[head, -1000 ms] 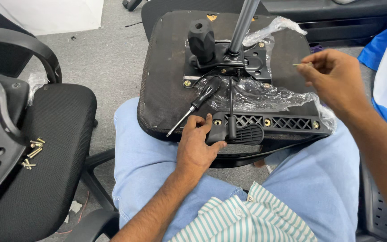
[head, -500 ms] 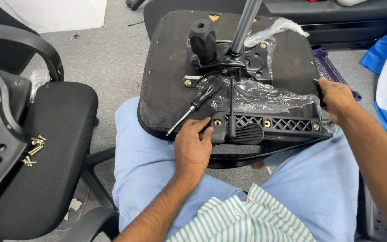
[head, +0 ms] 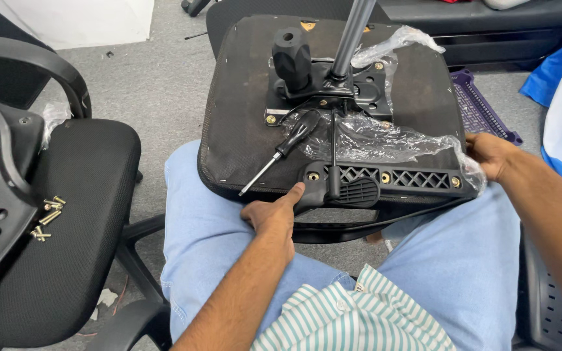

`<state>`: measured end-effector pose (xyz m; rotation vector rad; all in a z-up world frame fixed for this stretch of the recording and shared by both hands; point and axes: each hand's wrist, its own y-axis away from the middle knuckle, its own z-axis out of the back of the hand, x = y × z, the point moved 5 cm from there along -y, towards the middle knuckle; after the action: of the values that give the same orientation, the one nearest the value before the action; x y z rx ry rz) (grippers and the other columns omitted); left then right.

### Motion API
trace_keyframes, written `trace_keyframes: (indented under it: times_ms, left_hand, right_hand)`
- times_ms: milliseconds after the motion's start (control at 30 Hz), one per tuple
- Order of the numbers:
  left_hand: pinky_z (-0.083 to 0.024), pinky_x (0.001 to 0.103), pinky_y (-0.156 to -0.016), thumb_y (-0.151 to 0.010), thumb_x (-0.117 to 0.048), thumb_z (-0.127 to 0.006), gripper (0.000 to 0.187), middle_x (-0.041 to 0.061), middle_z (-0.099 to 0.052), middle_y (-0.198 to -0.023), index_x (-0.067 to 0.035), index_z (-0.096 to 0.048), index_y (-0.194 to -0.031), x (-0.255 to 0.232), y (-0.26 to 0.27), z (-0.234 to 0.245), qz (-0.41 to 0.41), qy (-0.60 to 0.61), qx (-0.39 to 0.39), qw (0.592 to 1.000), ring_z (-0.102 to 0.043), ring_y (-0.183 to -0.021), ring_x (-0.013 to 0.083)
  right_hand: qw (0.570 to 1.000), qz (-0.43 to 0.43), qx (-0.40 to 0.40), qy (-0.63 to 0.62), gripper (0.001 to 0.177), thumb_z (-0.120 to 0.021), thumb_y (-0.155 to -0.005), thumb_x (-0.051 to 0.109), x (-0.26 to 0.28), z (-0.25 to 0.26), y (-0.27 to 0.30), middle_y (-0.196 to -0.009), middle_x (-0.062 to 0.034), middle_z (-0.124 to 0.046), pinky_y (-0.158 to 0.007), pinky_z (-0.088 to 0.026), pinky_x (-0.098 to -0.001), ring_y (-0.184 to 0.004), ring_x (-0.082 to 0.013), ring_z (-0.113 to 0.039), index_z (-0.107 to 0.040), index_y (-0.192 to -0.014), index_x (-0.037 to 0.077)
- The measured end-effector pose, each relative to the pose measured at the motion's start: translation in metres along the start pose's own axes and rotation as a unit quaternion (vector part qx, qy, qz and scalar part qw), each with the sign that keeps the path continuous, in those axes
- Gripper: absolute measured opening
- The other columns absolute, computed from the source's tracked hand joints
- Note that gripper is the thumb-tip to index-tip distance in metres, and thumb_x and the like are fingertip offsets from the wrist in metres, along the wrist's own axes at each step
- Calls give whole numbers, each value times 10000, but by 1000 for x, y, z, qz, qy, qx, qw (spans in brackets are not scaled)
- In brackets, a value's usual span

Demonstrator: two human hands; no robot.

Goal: The person assembles a chair by attaching the seat base to the gas lift and securing it with screws using a screwdriver. They then attach the seat pan and adjust the height lever.

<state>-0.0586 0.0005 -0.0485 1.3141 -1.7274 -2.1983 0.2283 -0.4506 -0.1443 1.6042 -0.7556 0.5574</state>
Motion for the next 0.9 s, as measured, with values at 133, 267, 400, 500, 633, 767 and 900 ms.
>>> trace_keyframes:
  times_ms: [133,267,400,500,633,767,900]
  left_hand:
    - [-163,587,-1275,-739,-293,-895,1398,274,-116,-1663,-58,195,-1582,2,-6,3,1,32,42,999,-215,-1560,388]
    - [-135,555,-1288,-692,-319,-930,1541,274,-62,-1687,-125,326,-1564,3,-20,0,24,27,72,997,-180,-1571,392]
    - [-177,569,-1281,-667,-327,-964,1557,273,-113,-1688,-43,254,-1594,4,-39,-1,44,-3,68,997,-209,-1569,386]
    - [-256,519,-1243,-597,-379,-950,1198,260,-394,-1606,62,-369,-1546,-4,-53,-5,35,-30,184,982,-336,-1503,399]
    - [-367,516,-1201,-585,-348,-935,976,252,-540,-1519,69,-566,-1387,-4,-58,-5,41,7,239,970,-467,-1452,399]
    - [-344,516,-1209,-602,-325,-938,985,268,-520,-1522,111,-548,-1393,-5,-55,1,30,10,214,976,-442,-1457,402]
    - [-154,543,-1267,-720,-320,-939,1028,307,-353,-1580,130,-417,-1482,-10,-47,12,17,-38,152,988,-221,-1532,412]
  right_hand:
    - [1000,-24,-11,-9,301,-493,-1099,219,-3,13,-15,-1078,-155,-720,-828,-667,-376,-916,-196,-765,-626,-1208,-28]
    - [999,-35,-10,-19,275,-494,-1103,195,-4,22,-23,-1058,-156,-724,-797,-681,-380,-884,-202,-777,-631,-1190,-28]
    - [999,-28,9,18,300,-441,-1087,174,-3,20,-24,-1073,-183,-730,-782,-666,-423,-900,-223,-776,-645,-1169,-30]
    - [999,-39,3,21,306,-411,-1070,140,-4,15,-22,-1070,-197,-736,-768,-670,-449,-893,-235,-777,-653,-1157,-26]
    - [998,-52,23,25,284,-448,-1078,148,-7,13,-16,-1010,-198,-738,-705,-671,-442,-821,-238,-779,-655,-1121,-41]
    - [998,-46,21,44,281,-440,-1067,121,-12,12,-8,-980,-199,-739,-669,-668,-439,-784,-237,-774,-667,-1094,-44]
    - [999,-33,2,22,287,-450,-1081,107,-19,16,5,-988,-209,-750,-659,-664,-401,-788,-236,-779,-676,-1111,-67]
